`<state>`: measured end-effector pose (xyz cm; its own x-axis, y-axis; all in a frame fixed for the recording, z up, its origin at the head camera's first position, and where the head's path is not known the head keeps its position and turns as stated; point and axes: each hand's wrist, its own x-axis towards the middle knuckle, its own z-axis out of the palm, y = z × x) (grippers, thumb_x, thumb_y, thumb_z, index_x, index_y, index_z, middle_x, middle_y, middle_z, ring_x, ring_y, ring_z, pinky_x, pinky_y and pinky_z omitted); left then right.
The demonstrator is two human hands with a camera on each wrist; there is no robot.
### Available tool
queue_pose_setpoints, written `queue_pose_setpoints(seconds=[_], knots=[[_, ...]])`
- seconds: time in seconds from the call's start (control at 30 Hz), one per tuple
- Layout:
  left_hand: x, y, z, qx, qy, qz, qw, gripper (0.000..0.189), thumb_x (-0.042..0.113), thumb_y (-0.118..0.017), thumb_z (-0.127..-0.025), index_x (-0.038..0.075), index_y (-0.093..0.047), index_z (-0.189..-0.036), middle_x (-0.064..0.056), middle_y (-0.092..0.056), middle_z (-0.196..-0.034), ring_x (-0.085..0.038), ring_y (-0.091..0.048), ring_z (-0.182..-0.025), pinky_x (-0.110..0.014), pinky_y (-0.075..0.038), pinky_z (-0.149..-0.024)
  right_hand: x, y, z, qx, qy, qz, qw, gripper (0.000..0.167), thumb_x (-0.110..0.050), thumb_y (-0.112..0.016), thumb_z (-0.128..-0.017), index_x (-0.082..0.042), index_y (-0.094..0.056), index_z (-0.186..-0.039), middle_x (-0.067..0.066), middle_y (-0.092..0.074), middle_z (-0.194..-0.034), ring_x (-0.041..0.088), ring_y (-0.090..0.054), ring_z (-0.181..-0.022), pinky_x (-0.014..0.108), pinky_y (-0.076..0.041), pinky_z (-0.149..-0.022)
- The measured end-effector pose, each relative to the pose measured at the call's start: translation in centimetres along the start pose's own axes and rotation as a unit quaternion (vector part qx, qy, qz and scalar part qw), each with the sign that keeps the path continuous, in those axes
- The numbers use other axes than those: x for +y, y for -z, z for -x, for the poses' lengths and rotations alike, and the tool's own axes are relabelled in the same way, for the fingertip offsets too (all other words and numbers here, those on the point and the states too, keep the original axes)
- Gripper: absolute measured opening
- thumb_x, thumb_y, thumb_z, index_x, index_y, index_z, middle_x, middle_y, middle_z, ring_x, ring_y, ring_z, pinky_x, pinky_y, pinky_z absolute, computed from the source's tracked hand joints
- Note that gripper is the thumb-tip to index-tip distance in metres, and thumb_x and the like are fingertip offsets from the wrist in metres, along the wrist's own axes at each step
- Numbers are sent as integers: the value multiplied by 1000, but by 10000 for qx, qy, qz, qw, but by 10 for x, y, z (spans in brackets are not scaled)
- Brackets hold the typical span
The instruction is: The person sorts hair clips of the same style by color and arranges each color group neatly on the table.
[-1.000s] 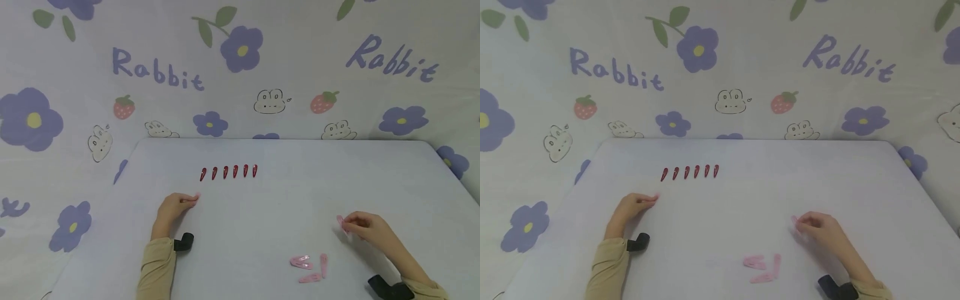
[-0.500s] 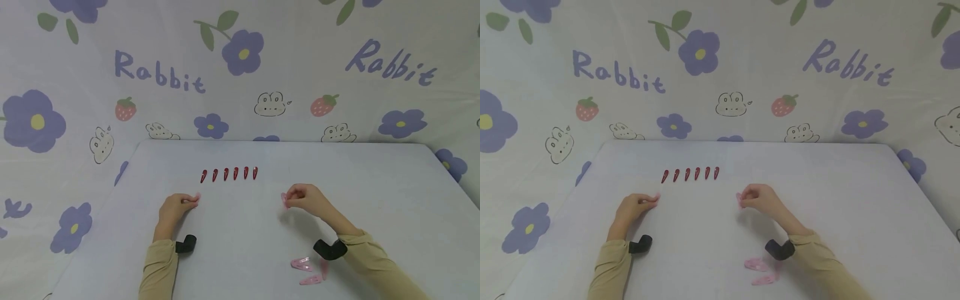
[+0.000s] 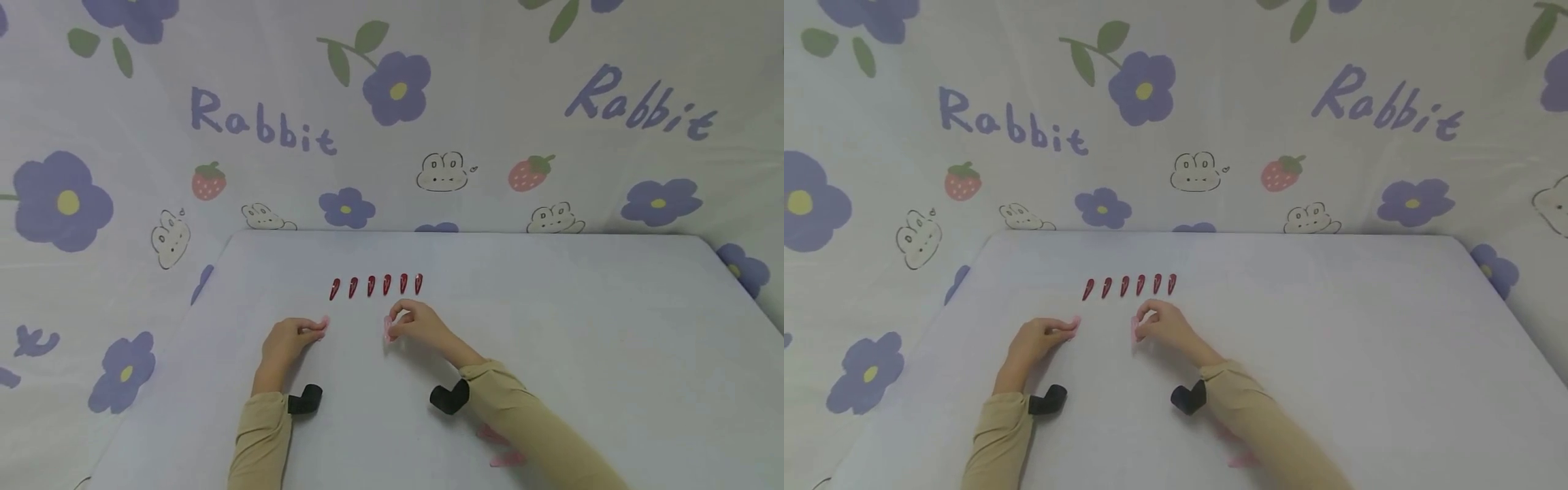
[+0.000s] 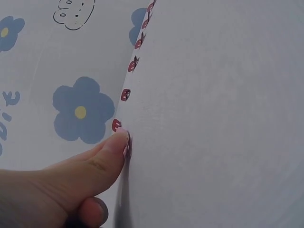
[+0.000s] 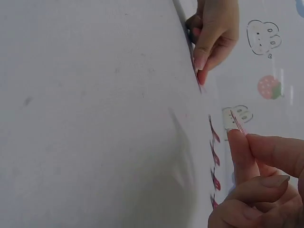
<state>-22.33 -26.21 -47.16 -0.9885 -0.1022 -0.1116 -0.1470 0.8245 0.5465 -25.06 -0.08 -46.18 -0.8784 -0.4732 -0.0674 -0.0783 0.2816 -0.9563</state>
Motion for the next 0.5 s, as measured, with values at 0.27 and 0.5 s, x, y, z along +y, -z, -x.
queue_pose_setpoints(seconds=[0.27,0.5], knots=[[0,-1,-2,53,17,-19,10000,26,30,-68,-79,11,-71,-97,-4,-60,-84,-20,-49,-75,-34,-38,-64,-5,-31,-32,265,-315,163,9990,12,-7,-66,-75,-5,-58,-84,3,-63,-65,11,-45,-57,26,-30,-54],[-1,-2,-2,89,103,178,9997,23,27,-71,-77,12,-72,-93,-1,-59,-78,-19,-48,-73,-32,-36,-62,-6,-54,-51,509,-166,437,9976,10,-5,-67,-73,-4,-59,-80,2,-62,-63,9,-45,-52,24,-34,-51]])
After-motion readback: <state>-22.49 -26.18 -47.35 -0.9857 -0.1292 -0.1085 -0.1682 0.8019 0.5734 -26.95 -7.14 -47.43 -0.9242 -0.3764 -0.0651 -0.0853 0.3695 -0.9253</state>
